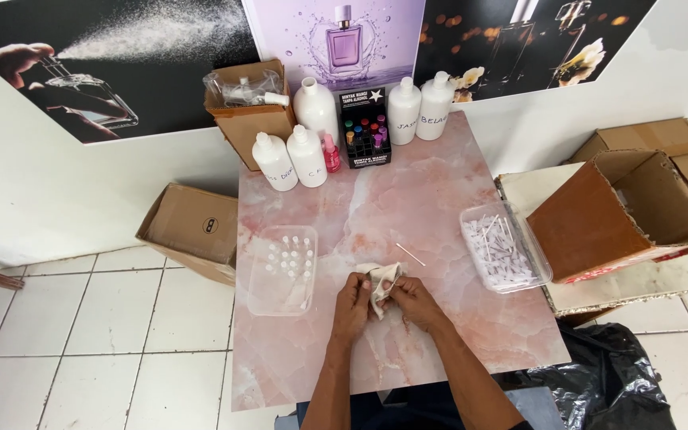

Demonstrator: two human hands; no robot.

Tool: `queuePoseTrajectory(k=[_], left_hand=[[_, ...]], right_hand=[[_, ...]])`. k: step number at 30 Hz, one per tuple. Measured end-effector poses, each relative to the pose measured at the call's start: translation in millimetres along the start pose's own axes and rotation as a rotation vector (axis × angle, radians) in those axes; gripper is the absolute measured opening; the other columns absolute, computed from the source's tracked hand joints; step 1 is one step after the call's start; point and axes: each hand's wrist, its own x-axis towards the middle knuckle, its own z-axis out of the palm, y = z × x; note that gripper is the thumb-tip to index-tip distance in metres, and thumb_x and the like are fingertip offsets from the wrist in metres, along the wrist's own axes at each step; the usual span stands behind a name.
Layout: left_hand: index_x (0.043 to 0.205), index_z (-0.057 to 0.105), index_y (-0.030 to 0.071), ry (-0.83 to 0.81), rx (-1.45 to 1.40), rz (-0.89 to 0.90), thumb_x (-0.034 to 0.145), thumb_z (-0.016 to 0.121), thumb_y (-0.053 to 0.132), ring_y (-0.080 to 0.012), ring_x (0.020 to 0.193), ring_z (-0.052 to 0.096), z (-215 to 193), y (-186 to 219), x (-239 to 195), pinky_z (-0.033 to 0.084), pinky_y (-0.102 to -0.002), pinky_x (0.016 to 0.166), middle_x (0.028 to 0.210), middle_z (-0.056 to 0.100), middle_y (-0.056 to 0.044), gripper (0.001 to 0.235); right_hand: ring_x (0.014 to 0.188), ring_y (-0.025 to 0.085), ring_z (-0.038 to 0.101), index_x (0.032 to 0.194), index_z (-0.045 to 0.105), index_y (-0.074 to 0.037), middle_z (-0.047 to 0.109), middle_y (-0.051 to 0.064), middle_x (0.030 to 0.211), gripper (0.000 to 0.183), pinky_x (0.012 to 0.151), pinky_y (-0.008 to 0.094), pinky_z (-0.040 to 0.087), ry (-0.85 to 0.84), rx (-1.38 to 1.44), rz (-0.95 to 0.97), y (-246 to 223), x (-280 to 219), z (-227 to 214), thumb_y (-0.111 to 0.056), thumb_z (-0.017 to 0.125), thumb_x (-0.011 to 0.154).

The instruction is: Assembling perfume tester sticks by joining plastic sticks with small white caps.

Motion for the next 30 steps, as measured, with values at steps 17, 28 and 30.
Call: queuePoseTrajectory(k=[17,28,30], left_hand=[[0.064,0.060,0.006,0.190,0.091,0.061,0.102,0.068,0.024,-0.0132,0.054,0.045,-0.5,-58.3,25.7,0.041,-0.028,0.053,0.051,0.050,-0.006,0.043],[0.121,0.077,0.004,0.128,-0.089,0.061,0.089,0.078,0.004,-0.0125,0.088,0.061,-0.7,-37.1,14.2,0.055,-0.029,0.078,0.103,0.068,-0.009,0.032],[0.119,0.077,0.002,0.136,-0.145,0.014,0.087,0.080,0.003,-0.0133,0.087,0.061,-4.2,-36.5,14.6,0.055,-0.028,0.076,0.103,0.069,-0.009,0.032]], right_hand=[[0.051,0.012,0.062,0.074,0.076,-0.002,0.066,0.008,0.057,0.015,0.047,0.023,0.052,0.021,-0.172,-0.147,85.0,23.6,-20.9,0.006,0.070,0.086],[0.051,0.011,0.045,0.061,0.069,-0.006,0.056,0.002,0.051,0.030,0.051,0.024,0.037,0.165,-0.180,-0.214,5.9,-4.3,12.8,-0.002,0.068,0.090],[0.049,0.011,0.045,0.058,0.069,-0.007,0.056,0.001,0.050,0.032,0.049,0.023,0.036,0.186,-0.165,-0.225,5.7,-6.4,17.0,-0.003,0.070,0.090]])
